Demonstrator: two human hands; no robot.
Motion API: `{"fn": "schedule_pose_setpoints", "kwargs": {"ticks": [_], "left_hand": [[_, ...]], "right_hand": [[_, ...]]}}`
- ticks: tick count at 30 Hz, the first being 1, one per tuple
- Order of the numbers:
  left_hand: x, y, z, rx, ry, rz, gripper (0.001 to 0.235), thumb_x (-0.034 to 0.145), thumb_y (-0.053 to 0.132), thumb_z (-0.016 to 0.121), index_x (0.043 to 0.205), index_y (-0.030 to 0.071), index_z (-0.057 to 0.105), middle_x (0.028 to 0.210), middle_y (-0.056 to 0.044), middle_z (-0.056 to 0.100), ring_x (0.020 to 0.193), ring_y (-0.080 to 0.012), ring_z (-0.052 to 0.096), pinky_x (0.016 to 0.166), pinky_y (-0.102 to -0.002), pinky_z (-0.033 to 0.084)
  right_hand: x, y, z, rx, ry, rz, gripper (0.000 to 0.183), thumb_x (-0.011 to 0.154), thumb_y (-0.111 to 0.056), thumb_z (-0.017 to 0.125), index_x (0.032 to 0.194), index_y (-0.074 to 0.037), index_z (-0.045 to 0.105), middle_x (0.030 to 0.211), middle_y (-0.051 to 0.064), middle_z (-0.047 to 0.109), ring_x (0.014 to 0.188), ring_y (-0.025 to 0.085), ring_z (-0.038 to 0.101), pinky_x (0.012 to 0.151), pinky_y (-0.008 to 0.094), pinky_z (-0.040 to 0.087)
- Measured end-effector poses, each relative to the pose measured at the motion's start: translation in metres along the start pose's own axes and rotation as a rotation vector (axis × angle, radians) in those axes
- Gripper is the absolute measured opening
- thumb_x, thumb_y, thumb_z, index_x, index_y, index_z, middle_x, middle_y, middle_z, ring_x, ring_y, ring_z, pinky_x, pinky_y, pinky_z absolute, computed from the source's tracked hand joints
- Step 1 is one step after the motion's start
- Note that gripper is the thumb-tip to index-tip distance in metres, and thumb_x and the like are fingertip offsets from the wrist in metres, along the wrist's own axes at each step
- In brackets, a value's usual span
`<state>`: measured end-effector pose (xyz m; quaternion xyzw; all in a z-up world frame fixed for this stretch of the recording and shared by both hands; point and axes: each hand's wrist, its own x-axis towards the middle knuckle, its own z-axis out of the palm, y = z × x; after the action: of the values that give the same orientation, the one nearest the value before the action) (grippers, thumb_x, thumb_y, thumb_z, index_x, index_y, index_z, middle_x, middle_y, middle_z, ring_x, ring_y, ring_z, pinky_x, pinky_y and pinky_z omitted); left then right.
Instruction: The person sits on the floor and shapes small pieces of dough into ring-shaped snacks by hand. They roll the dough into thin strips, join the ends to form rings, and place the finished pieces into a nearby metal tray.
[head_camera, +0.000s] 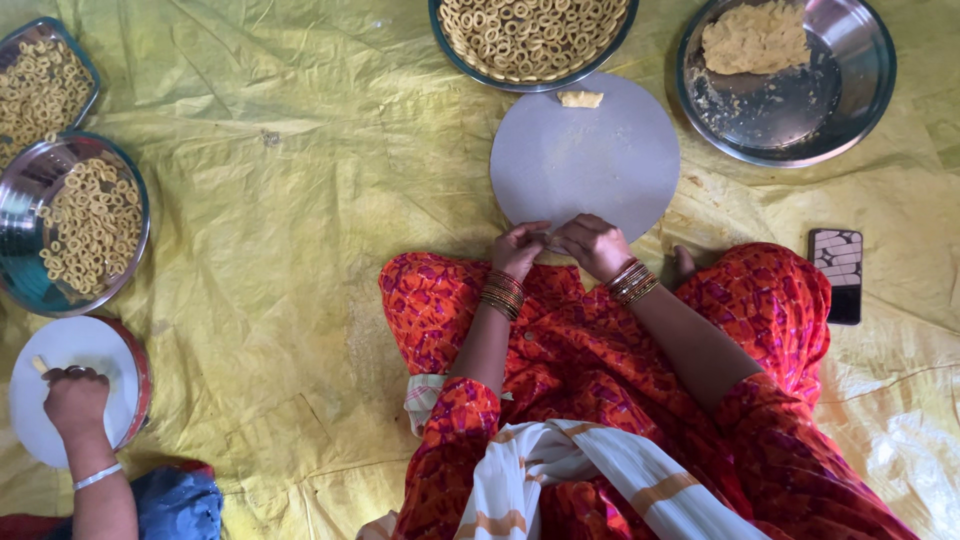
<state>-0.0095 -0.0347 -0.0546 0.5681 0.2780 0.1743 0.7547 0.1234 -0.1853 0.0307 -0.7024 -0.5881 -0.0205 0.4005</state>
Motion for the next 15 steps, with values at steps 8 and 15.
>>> {"fn": "schedule_pose_setpoints", "kwargs": {"ticks": [8,15], "left_hand": [[0.002,-0.005,0.0,-0.1,-0.099,-0.067,0.033,0.088,-0.008,0.073,0.12,0.002,0.073,0.095,0.0,0.073,0.083,-0.0054,0.066,0.075,-0.019,0.056],[0.001,-0.003,-0.003,-0.007,-0.064,-0.096,0.035,0.089,-0.006,0.072,0.122,0.005,0.075,0.09,0.002,0.071,0.069,-0.003,0.057,0.058,-0.019,0.047]], "right_hand": [[-0.004,0.011,-0.001,0.07,-0.06,0.041,0.011,0.091,-0.012,0.074,0.101,-0.011,0.08,0.098,0.005,0.075,0.084,0.018,0.074,0.076,0.034,0.063],[-0.007,0.025,0.005,0.021,-0.062,0.166,0.012,0.094,-0.012,0.074,0.105,-0.01,0.078,0.099,0.006,0.076,0.081,0.019,0.074,0.075,0.032,0.064]]}}
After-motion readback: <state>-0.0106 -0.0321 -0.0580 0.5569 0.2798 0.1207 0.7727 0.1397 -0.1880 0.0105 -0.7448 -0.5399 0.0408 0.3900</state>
